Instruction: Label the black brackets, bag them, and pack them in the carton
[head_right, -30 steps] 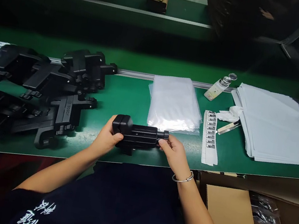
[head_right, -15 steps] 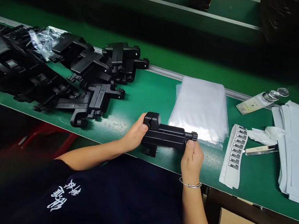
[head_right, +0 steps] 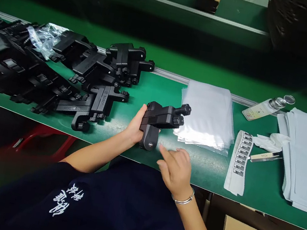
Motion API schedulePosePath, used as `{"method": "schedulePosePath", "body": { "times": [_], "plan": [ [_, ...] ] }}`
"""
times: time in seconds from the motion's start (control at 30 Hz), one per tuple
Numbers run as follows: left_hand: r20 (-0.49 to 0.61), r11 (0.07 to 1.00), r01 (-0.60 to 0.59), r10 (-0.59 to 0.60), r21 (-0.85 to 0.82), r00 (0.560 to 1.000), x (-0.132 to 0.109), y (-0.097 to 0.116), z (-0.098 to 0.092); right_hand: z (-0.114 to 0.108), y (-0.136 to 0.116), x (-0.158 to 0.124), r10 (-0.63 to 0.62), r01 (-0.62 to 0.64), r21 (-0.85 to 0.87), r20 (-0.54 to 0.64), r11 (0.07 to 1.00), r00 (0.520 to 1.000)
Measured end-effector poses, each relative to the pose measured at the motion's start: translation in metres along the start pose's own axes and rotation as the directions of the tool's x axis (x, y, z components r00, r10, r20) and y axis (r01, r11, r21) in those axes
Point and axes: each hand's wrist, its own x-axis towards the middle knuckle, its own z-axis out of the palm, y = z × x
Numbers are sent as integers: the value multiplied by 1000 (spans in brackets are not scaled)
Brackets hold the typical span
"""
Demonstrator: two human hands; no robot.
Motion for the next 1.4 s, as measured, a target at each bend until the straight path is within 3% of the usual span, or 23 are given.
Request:
{"method": "schedulePosePath", "body": {
  "times": [0.03, 0.1, 0.17, 0.2, 0.27, 0.33, 0.4, 0.47, 0.57, 0.7, 0.83, 0.93, 1.0, 1.07, 1.13, 1.2, 1.3, 1.4],
  "plan": [
    [-18, 1000, -14, 14, 15, 1000, -2, -1, 1, -3, 1, 2, 123, -116, 85, -84, 990, 989],
    [-5, 994, -78, 78, 83, 997, -10, -4, 6, -9, 8, 6, 399, -333, 359, -126, 872, 908],
    [168, 957, -203, 170, 206, 971, -21, -4, 12, -11, 19, 9, 594, -448, 623, -34, 642, 804],
    [291, 927, -270, 191, 262, 938, -26, -3, 15, -10, 25, 10, 651, -466, 713, 16, 525, 759],
    [517, 865, -371, 159, 337, 841, -34, 0, 19, -6, 36, 9, 728, -468, 813, 81, 347, 681],
    [639, 806, -436, 96, 400, 763, -37, 3, 21, 1, 42, 5, 750, -453, 859, 133, 239, 648],
    [650, 729, -495, 91, 473, 755, -34, 6, 24, 8, 44, -1, 749, -457, 873, 187, 169, 635],
    [596, 664, -524, 145, 534, 790, -29, 9, 28, 15, 42, -7, 746, -463, 876, 217, 136, 630],
    [539, 643, -528, 205, 555, 817, -25, 14, 35, 20, 39, -12, 721, -482, 860, 227, 168, 655],
    [601, 582, -595, 214, 555, 770, -31, 23, 34, 18, 37, -14, 691, -471, 824, 143, 313, 708],
    [726, 414, -671, 33, 615, 686, -42, 30, 10, 4, 31, -21, 609, -337, 691, -189, 640, 770],
    [732, 341, -697, 38, 631, 680, -45, 31, -9, -11, 23, -26, 463, -267, 523, -291, 810, 837],
    [706, 417, -658, 53, 627, 706, -45, 30, -16, -21, 19, -25, 453, -287, 519, -228, 805, 862],
    [655, 603, -533, 23, 593, 755, -45, 27, -16, -30, 19, -21, 485, -330, 587, -125, 739, 865],
    [578, 796, -320, -45, 513, 815, -45, 21, -14, -34, 19, -13, 533, -394, 655, -15, 644, 846],
    [477, 908, -74, -146, 413, 866, -42, 14, -12, -34, 19, -4, 595, -469, 690, 70, 551, 801],
    [370, 940, 209, -302, 269, 879, -37, 3, -15, -28, 16, 7, 670, -547, 694, 126, 467, 732],
    [366, 931, 314, -362, 184, 857, -31, -2, -22, -23, 12, 10, 694, -560, 693, 118, 455, 711]
  ]
}}
